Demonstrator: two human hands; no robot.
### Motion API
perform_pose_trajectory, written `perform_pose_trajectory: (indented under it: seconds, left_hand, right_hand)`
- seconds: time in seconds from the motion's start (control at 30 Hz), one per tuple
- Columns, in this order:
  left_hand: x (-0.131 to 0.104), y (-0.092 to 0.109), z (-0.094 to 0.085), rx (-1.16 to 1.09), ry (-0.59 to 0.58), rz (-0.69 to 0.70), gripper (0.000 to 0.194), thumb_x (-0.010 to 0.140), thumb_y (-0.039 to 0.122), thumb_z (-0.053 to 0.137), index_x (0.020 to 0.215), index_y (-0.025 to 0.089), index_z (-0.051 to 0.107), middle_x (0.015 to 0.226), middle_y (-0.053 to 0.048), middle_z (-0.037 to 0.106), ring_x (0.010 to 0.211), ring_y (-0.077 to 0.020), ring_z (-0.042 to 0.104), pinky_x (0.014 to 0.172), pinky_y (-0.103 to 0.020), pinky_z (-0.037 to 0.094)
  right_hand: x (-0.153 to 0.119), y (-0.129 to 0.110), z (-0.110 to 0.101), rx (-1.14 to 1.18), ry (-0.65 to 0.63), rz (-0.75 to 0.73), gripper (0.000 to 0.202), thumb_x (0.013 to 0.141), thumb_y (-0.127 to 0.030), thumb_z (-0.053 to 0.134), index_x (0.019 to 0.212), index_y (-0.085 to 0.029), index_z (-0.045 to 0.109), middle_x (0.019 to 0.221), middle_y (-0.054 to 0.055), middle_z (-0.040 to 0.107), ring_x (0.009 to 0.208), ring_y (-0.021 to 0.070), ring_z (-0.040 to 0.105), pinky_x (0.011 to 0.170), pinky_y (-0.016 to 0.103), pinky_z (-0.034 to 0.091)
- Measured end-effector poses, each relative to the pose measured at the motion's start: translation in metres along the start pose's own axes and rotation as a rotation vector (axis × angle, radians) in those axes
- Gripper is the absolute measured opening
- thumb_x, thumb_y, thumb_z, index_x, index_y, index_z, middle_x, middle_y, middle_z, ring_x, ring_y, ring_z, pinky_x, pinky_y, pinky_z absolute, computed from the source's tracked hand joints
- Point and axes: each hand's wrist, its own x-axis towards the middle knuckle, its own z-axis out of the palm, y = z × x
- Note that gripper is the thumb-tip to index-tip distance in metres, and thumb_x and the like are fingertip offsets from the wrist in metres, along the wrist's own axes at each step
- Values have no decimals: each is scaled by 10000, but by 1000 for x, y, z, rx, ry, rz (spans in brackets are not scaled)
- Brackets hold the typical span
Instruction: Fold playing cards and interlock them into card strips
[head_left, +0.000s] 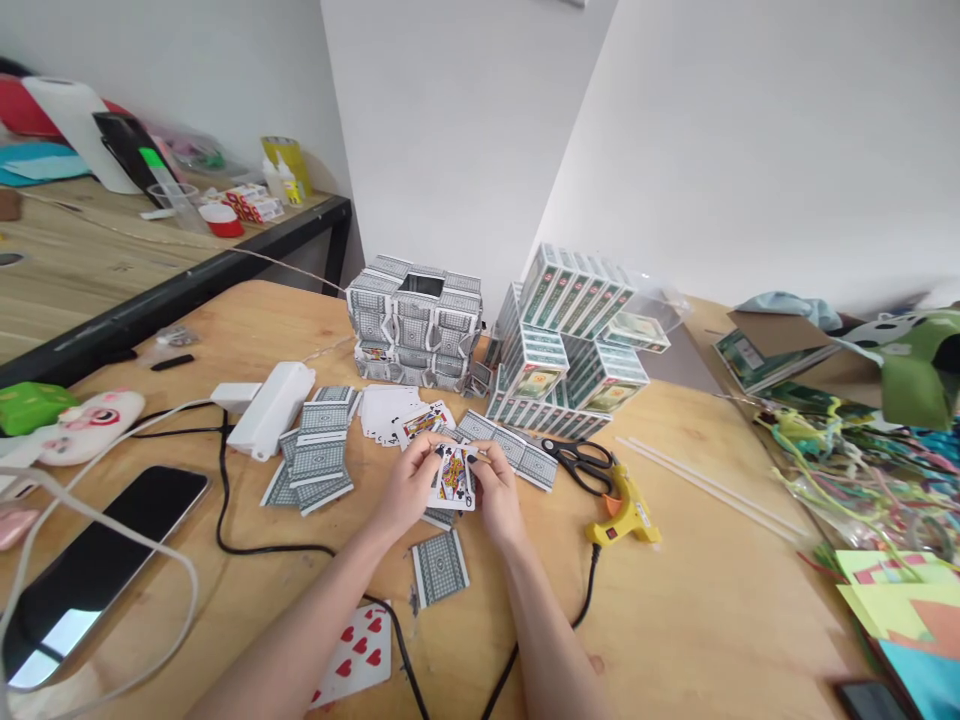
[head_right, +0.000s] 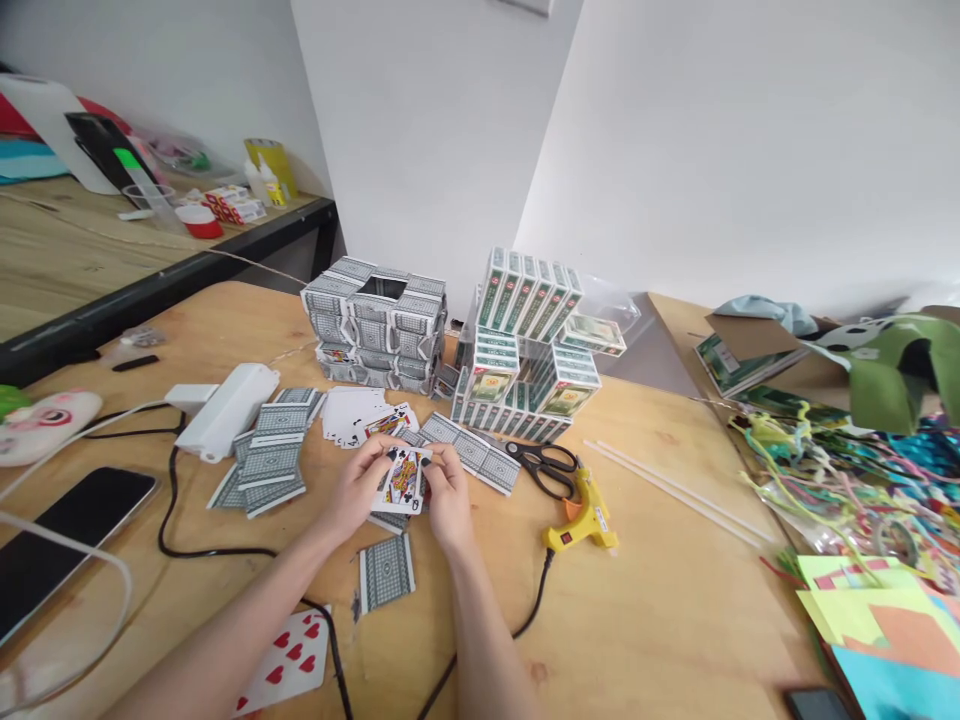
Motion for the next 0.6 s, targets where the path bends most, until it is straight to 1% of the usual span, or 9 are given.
perform_pose_trajectory:
  seconds: [0.17,0.3,0.47,0.6]
  left_hand:
    - [1,-3,0,47,2,53,155,744,192,400,823,184,534,681,31,529,594,-105,479,530,-196,396]
    - [0,-2,-1,126,14,111,166,740,179,395,800,183,550,697,26,537,609,-105,475,551,-198,392]
    - [-1,0,-2,178,8,97,167,744,197,387,773,190,551,639,35,513,540,-101,440,489,-196,364]
    - [-1,0,-4,243,24,118,175,752,196,382,755,188,556,660,28,539,588,-112,479,545,-208,391]
  right_hand:
    - [1,2,-2,61,-6,-12,110,692,-254,523,796,-226,497,518,-83,416,409,86,354,393,179,291]
    - [2,4,-4,84,-6,32,110,689,-261,528,790,-232,498,507,-83,417,390,89,344,381,185,281]
    - [3,4,-3,91,11,38,95,666,-268,545,735,-228,493,514,-80,443,403,90,358,413,196,298]
    - [3,3,-1,114,21,54,118,643,-258,557,705,-220,464,548,-74,468,422,87,375,419,193,302]
